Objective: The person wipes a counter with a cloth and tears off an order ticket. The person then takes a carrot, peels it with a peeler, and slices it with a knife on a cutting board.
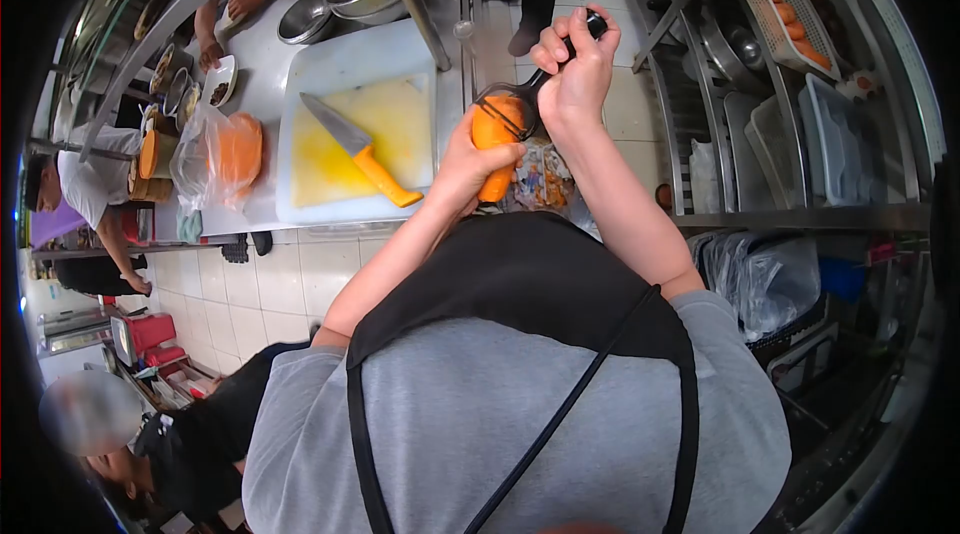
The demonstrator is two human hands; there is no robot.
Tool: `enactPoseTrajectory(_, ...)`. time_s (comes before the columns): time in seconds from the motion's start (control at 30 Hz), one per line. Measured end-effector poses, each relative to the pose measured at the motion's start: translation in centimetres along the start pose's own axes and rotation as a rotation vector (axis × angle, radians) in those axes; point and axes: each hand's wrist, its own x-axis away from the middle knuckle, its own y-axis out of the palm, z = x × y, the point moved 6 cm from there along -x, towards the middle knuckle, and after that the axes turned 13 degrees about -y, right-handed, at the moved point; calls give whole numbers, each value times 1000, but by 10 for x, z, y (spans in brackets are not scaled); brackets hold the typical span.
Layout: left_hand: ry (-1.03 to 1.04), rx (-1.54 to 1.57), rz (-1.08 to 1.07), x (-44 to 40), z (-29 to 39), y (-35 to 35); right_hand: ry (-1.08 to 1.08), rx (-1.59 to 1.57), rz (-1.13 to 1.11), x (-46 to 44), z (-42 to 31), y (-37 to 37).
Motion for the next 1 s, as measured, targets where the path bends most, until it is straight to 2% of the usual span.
enactPoseTrajectory(0.1, 62, -41, 40, 8, 2, -4, -34, 66, 59, -14, 3, -25)
enactPoseTrajectory(0.13, 109, -70, 57, 11, 5, -6, -138, 158, 75, -25, -2, -39)
enactPoseTrajectory(0.23, 163, -137, 23, 18, 17, -3, -111, 134, 195, -38, -14, -68)
enactPoseTrajectory(0.33, 233, -260, 135, 5, 11, -14, -111, 85, 116, -31, -23, -37)
enactPoseTrajectory(0.5, 224, -299, 164, 3, 10, -4, -39, -12, -22, 2, -7, 8)
enactPoseTrajectory(0.9, 174, -177, 23, 1, -11, 5, 60, 36, 137, -4, 11, -53)
enactPoseTrajectory(1.0, 112, -104, 5, 7, -10, 5, -13, 64, 110, -13, 4, -63)
